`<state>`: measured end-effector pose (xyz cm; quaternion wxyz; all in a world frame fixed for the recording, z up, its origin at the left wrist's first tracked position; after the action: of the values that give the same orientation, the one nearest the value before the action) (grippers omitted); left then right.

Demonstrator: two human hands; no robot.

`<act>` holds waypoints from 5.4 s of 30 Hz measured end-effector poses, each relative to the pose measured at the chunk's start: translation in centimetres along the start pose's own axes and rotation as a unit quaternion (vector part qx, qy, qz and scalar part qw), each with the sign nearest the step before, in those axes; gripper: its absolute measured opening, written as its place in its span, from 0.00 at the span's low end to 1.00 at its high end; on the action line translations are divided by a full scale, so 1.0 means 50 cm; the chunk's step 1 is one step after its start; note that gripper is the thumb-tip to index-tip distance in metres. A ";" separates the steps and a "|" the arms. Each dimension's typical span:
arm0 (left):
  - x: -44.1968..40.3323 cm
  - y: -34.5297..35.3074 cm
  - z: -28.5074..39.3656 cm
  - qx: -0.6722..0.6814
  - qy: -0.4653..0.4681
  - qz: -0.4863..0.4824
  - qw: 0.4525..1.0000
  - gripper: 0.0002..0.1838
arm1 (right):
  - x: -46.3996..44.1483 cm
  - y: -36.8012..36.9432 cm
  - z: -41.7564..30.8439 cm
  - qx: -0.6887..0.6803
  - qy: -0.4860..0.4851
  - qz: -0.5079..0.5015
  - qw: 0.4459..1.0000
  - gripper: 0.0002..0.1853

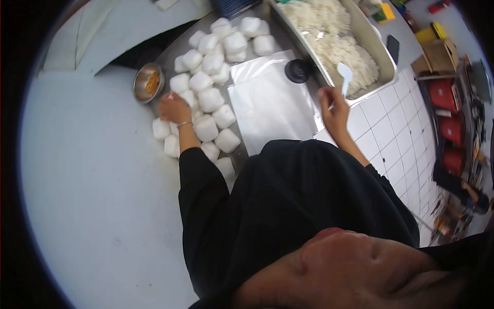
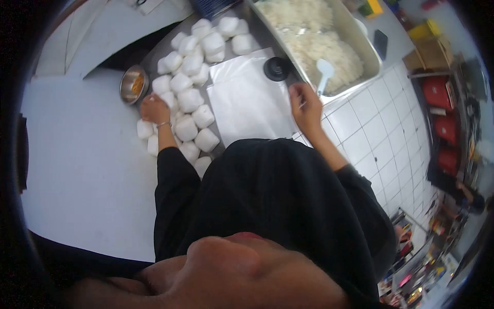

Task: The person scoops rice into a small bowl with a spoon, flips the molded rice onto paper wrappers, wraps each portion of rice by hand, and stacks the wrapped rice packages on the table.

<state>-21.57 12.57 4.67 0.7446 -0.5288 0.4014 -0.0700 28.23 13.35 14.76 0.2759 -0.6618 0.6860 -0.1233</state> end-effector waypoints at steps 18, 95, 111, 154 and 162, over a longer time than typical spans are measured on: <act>0.322 -0.116 0.645 0.301 0.410 -0.367 0.779 0.42 | -0.314 -0.338 0.193 0.508 0.096 -0.082 0.852 0.09; 0.306 -0.258 0.797 0.697 -0.039 -0.415 0.583 0.30 | -0.442 -0.231 0.327 0.177 -0.148 -0.399 0.887 0.10; 0.406 -0.275 0.902 0.516 -0.161 -0.674 0.504 0.38 | -0.180 -0.240 0.103 0.327 -0.143 0.089 0.930 0.07; 0.324 -0.297 0.874 0.668 -0.226 -0.640 0.303 0.22 | -0.169 -0.264 0.206 -0.319 0.324 -0.075 0.888 0.16; 0.360 -0.318 0.878 0.759 -0.147 -0.473 0.422 0.12 | -0.123 -0.190 0.119 -0.249 0.134 -0.106 0.953 0.14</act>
<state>25.04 28.31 13.85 0.7420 0.1422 -0.2433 -0.6083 39.23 19.65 16.30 -0.0069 -0.7559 0.6515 -0.0644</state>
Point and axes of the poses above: each hand's wrist, its own x-axis away from the middle knuckle, its own y-axis out of the palm, z = x × y, the point moved 3 cm from there along -x, towards the middle knuckle, and after that the axes turned 4 degrees about -x, right-handed, at the moved point
